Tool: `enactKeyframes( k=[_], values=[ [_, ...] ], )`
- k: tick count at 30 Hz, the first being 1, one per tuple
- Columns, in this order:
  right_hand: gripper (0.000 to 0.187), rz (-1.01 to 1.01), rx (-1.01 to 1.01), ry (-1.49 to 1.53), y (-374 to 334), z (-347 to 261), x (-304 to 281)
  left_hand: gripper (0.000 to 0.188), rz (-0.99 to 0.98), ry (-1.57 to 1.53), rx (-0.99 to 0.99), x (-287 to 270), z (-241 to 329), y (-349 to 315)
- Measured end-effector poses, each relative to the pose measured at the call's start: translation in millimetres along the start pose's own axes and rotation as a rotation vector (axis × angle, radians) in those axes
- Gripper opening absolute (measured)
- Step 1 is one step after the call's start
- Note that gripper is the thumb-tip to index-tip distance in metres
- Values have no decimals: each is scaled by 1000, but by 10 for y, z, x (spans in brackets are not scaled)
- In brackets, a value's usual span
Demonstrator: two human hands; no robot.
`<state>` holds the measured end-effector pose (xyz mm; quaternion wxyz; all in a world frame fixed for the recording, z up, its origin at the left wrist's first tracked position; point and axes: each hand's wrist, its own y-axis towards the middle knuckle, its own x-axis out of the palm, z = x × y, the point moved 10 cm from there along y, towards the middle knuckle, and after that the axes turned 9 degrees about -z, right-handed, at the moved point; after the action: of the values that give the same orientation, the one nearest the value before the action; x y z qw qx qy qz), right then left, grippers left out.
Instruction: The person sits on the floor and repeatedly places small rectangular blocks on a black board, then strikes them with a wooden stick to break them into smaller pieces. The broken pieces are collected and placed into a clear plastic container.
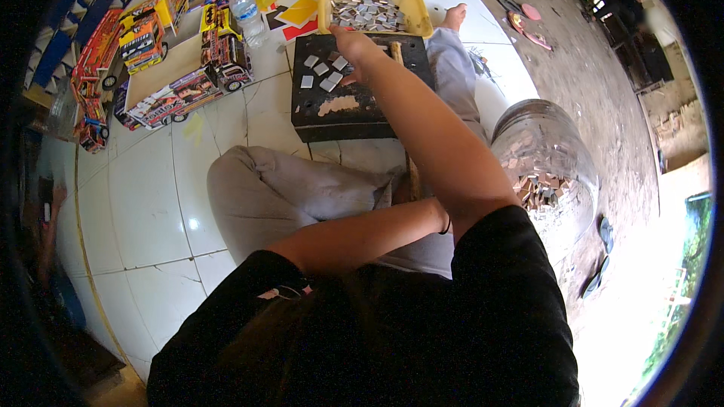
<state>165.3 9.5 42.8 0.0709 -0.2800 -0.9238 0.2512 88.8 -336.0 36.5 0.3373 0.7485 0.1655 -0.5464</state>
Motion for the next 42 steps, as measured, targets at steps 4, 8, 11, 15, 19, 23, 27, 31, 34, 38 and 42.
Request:
enactKeyframes(
  k=[4, 8, 11, 15, 19, 23, 27, 31, 34, 38, 42],
  values=[
    [56, 35, -516, -41, -1025, -149, -156, 17, 34, -23, 13, -34, 20, 15],
    [41, -561, -492, -226, -2425, 461, -90, 16, 88, -146, 66, -109, 117, 43],
    [35, -592, -431, -59, -3113, 875, -529, 16, 82, -235, 91, -172, 109, 16],
    [28, 168, -178, -384, -3329, 1382, -1848, 14, 167, 56, 78, -374, 12, -97],
    [23, 841, -89, -945, -3341, 1300, -2639, 13, 127, -48, 70, -447, -30, -85],
    [22, 790, 201, -1169, -2732, 1406, -2764, 15, 137, -40, 43, -499, -11, -69],
    [22, 839, 363, -1225, -2416, 1506, -2718, 16, 109, -34, 52, -449, -5, -72],
    [23, 811, 426, -1290, -2337, 1643, -2723, 15, 60, -11, 49, -375, -1, -74],
    [22, 788, 461, -1328, -2337, 1682, -2722, 14, 63, 2, 63, -383, 6, -77],
    [19, 892, 284, -1388, -2474, 1497, -2591, 14, 80, 4, 62, -400, 1, -86],
    [21, 1016, -223, -560, -2807, 1558, -2769, 15, 125, 0, 59, -406, -9, -99]
  ],
)
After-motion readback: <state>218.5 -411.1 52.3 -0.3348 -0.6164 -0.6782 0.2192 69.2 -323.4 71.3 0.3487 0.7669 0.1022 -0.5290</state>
